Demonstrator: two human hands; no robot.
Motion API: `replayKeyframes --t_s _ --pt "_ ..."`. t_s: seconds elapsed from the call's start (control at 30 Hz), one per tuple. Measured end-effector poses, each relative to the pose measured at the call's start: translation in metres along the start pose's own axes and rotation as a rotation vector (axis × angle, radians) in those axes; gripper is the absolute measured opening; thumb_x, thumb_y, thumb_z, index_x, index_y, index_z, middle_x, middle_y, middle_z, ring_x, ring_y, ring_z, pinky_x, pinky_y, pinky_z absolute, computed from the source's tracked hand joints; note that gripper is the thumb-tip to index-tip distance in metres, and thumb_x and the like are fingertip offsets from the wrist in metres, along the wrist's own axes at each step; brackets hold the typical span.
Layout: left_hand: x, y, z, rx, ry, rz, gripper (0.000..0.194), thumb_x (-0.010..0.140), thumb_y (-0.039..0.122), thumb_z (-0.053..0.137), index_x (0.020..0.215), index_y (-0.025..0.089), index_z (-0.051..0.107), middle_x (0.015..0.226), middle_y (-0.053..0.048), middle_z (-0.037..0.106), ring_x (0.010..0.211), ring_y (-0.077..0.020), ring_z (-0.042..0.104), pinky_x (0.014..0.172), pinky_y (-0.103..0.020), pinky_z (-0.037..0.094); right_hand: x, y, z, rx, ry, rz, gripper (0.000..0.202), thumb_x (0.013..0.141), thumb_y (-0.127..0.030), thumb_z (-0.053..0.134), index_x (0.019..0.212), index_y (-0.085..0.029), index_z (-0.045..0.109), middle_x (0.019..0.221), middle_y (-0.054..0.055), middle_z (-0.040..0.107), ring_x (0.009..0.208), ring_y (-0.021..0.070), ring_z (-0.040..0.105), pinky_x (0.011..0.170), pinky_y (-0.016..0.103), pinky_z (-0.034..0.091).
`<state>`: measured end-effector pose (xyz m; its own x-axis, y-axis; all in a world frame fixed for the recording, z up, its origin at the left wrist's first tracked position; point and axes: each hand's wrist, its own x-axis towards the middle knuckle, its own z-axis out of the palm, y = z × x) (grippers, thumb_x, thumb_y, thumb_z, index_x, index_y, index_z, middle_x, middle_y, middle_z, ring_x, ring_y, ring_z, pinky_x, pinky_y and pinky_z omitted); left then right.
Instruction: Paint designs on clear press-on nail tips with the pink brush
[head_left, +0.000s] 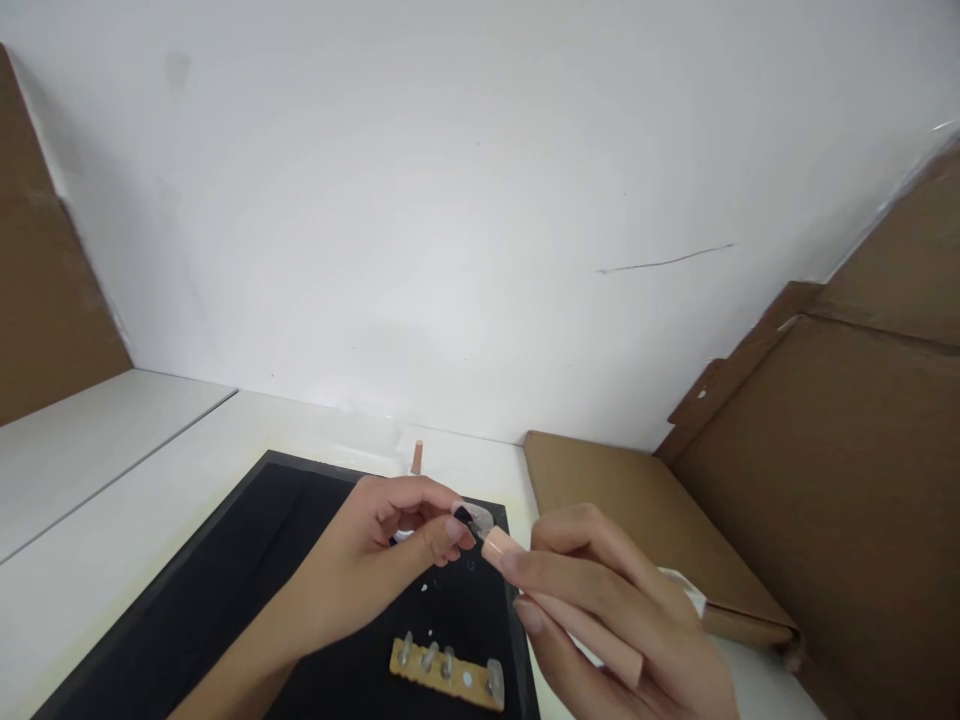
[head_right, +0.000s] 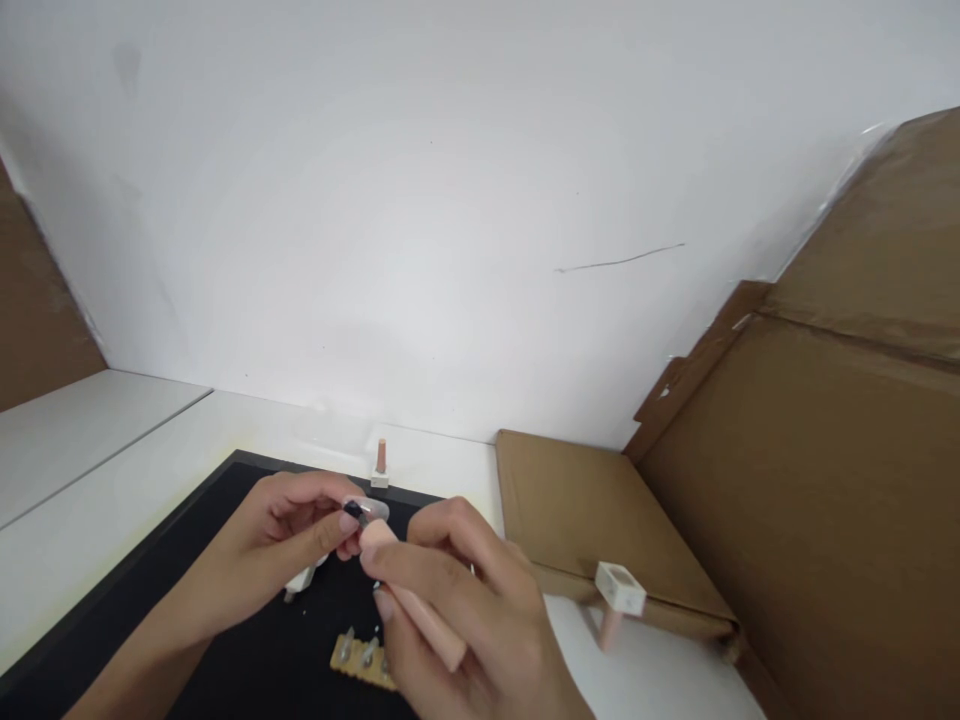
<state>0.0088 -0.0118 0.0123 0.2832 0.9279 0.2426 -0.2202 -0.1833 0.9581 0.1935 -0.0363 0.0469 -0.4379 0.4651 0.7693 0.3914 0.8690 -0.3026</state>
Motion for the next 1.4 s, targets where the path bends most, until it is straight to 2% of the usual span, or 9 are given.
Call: replayKeyframes --t_s 0.13,0.33,0.63,0.8,0.97,1.4 --pt "0.001 0.000 0.000 -0.012 0.018 -0.001 0.005 0.079 0.018 0.068 0.081 0.018 0.072 0.067 -0.001 0.070 0.065 -0.0126 0.065 0.059 -0.020 0.052 0.000 -0.003 -0.002 -0.113 -0.037 -0.008 0.030 0.079 -0.001 0.052 0.098 -0.022 0.062 0.076 0.001 0.057 0.057 0.0108 0.057 0.048 0.022 0.047" --pt "0.001 0.001 -0.001 0.006 0.020 -0.003 0.005 0.080 0.019 0.067 0.080 0.018 0.072 0.066 0.000 0.069 0.064 -0.0118 0.065 0.060 -0.020 0.054 -0.001 -0.004 -0.002 -0.150 -0.037 0.003 0.025 0.082 -0.003 0.051 0.097 -0.020 0.061 0.076 0.001 0.057 0.057 0.0105 0.056 0.048 0.023 0.046" --pt "0.001 0.001 -0.005 0.024 0.014 -0.003 0.008 0.081 0.023 0.067 0.081 0.017 0.073 0.068 -0.002 0.071 0.064 -0.0128 0.065 0.059 -0.021 0.053 -0.006 -0.001 0.001 -0.023 0.060 0.005 0.032 0.079 -0.003 0.055 0.102 -0.023 0.061 0.075 0.003 0.063 0.061 0.0158 0.059 0.051 0.028 0.051" --pt "0.001 0.002 -0.003 0.043 0.001 0.021 0.008 0.081 0.021 0.066 0.078 0.017 0.073 0.066 -0.001 0.070 0.064 -0.0124 0.064 0.059 -0.020 0.051 -0.005 0.000 0.001 -0.015 0.013 0.015 0.034 0.081 -0.003 0.055 0.108 -0.022 0.061 0.080 0.003 0.062 0.064 0.0138 0.059 0.052 0.025 0.051" --pt "-0.001 0.003 -0.001 0.035 0.021 0.013 0.005 0.080 0.020 0.067 0.080 0.018 0.071 0.066 0.000 0.069 0.063 -0.0115 0.064 0.058 -0.019 0.051 -0.004 0.000 0.000 -0.048 0.003 0.012 0.028 0.082 -0.004 0.055 0.104 -0.019 0.062 0.081 0.003 0.063 0.068 0.0133 0.061 0.055 0.025 0.051" --pt "-0.003 -0.001 -0.006 0.088 -0.004 -0.014 0.008 0.083 0.023 0.066 0.082 0.018 0.072 0.070 -0.001 0.070 0.062 -0.0098 0.063 0.055 -0.017 0.048 -0.010 0.002 0.000 -0.122 0.018 0.026 0.023 0.082 -0.004 0.055 0.096 -0.021 0.063 0.075 0.001 0.064 0.060 0.0133 0.061 0.051 0.028 0.049"
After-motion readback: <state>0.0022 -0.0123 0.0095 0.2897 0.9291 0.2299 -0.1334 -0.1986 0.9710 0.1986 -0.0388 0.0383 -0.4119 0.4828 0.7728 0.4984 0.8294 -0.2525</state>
